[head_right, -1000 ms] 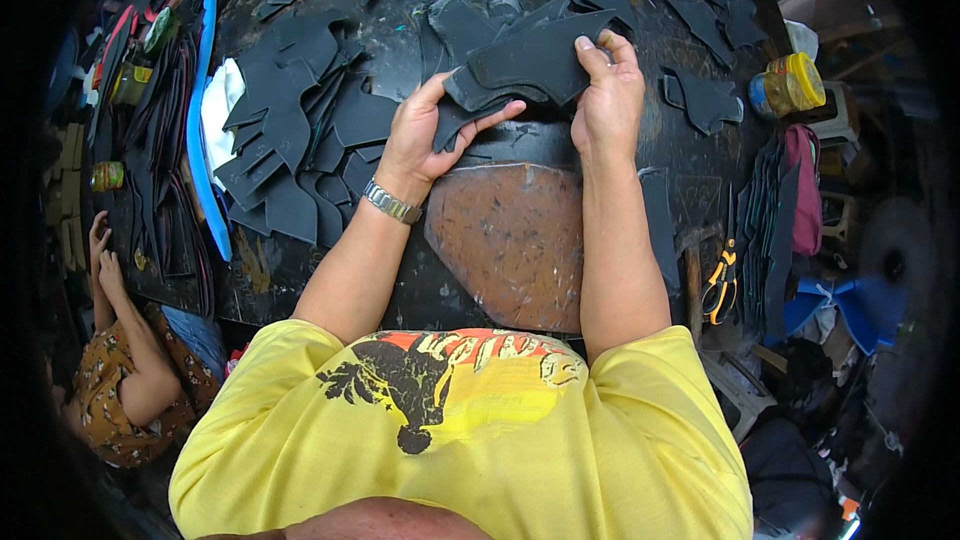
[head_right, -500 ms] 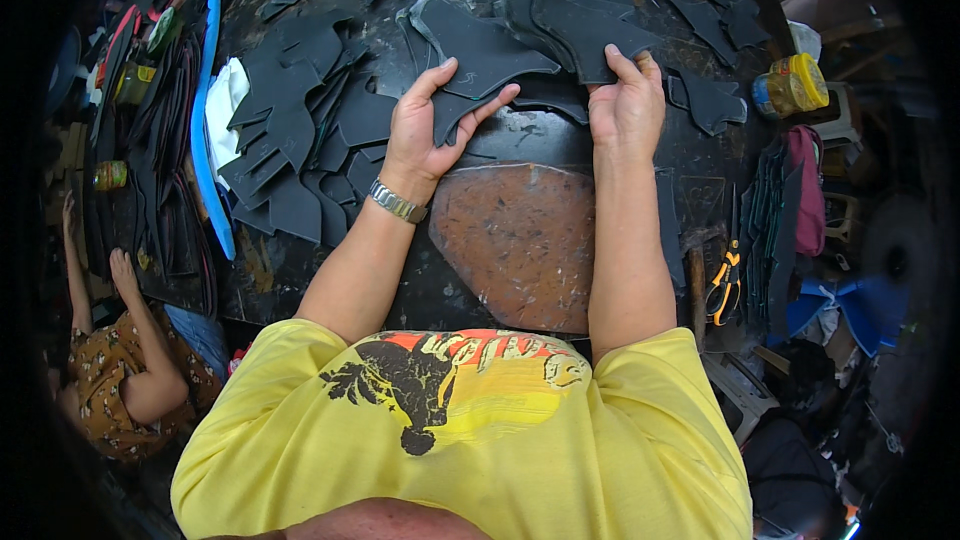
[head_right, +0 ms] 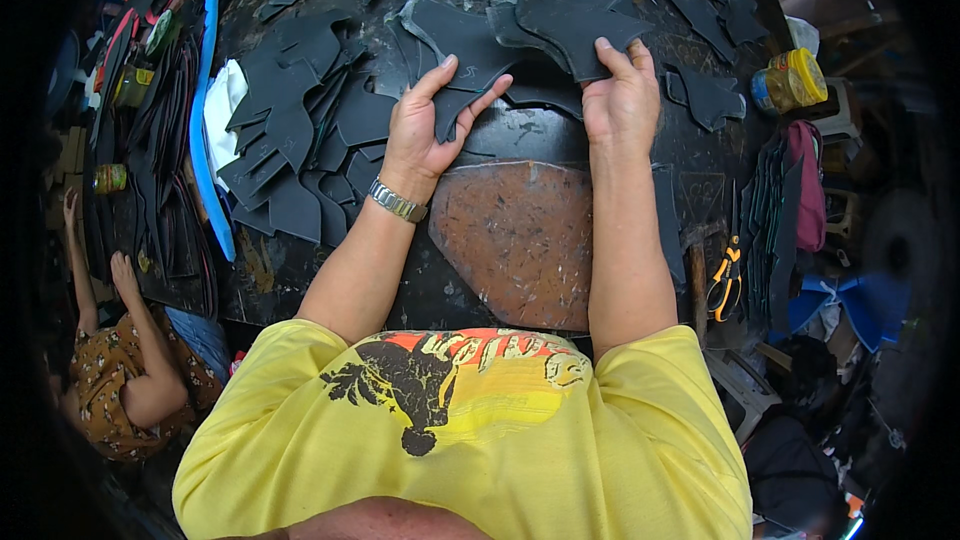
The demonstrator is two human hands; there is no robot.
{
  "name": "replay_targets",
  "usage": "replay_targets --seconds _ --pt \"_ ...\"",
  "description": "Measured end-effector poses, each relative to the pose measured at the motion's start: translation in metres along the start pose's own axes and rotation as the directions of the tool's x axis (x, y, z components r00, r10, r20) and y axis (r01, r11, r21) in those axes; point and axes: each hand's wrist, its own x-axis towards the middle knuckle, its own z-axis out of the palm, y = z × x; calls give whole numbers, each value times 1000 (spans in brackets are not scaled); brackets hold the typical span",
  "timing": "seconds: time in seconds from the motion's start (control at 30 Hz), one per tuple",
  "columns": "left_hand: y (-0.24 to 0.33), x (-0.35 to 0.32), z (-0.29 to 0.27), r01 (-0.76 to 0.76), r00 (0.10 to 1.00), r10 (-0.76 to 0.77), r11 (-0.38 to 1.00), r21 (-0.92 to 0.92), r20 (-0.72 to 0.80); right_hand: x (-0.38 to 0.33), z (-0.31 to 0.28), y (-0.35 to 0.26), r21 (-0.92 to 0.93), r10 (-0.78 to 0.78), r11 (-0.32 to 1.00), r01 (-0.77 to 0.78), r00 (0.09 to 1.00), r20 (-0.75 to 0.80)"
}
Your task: The person repeatedly picks up black rubber pieces from a table, separates them by hand, and places them back down. The person handles the pieces one at a time, occasionally shifting the pile to access more items.
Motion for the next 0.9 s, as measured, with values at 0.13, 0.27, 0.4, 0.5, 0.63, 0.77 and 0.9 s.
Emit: replay_targets --seconds 0.13,0.27,0.4,0.5,0.63,0.77,0.9 --pt "-3 -1 6 -153 987 150 987 56 55 -4 4 -13 -50 89 994 -97 986 -140" --pt "-4 -3 9 -216 976 212 970 113 45 -8 7 -14 -175 272 955 -239 941 201" --pt "-5 -3 8 -199 979 201 944 264 19 -15 11 4 -233 207 959 -164 963 174" --pt "-5 -4 8 -111 992 128 918 380 -19 -13 10 6 -210 173 967 -146 978 115" --pt "-6 -5 13 -223 972 191 930 292 134 -3 4 -4 -173 12 985 -18 999 -37" --pt "8 3 11 -382 923 358 894 233 138 9 -11 -34 2 -68 998 69 983 -170" --pt "6 7 5 -416 909 415 895 160 44 11 -14 -33 -22 -26 1000 22 982 -189"
